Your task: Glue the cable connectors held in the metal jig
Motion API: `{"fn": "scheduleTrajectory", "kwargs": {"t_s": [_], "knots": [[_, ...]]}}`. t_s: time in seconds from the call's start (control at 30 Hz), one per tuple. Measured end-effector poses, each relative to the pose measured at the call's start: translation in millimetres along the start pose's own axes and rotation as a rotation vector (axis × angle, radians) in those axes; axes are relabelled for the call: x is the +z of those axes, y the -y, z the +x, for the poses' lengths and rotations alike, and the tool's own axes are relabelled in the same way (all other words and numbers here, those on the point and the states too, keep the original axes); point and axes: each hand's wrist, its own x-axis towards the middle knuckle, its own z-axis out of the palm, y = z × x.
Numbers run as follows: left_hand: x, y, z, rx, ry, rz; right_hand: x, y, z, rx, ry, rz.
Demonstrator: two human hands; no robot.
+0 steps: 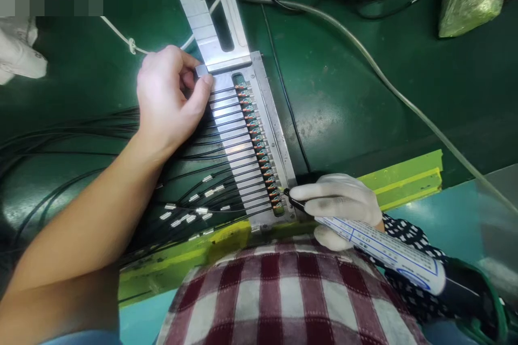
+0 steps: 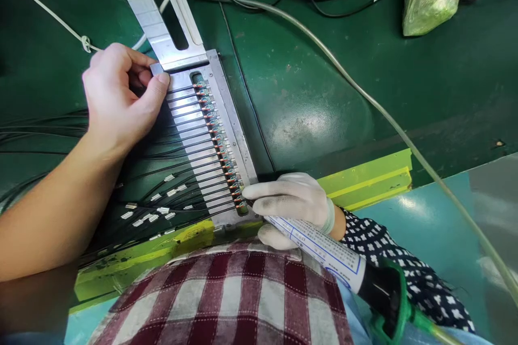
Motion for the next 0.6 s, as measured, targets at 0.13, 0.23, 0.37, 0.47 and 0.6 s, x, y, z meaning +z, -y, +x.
{"fn": "scheduleTrajectory", "kwargs": {"t_s": [0.13,0.23,0.37,0.47,0.6], "knots": [[0.1,0.0,0.0,0.001,-0.013,-0.001,1.8,-1.4,-2.1,-0.015,-0.024,0.022],[0.0,-0.3,0.2,-0.005,-0.013,-0.006,3.6,-2.9,-4.0,-0.03,-0.042,0.034],[-0.2,-0.5,0.7,-0.012,-0.005,-0.005,4.1,-3.9,-5.2,-0.044,-0.047,0.05],[-0.3,-0.7,1.0,-0.006,-0.005,0.003,3.1,-3.9,-4.7,-0.05,-0.031,0.052],[-0.4,-1.4,0.9,0.003,-0.01,0.007,1.5,-3.3,-3.5,-0.049,-0.023,0.051]]}}
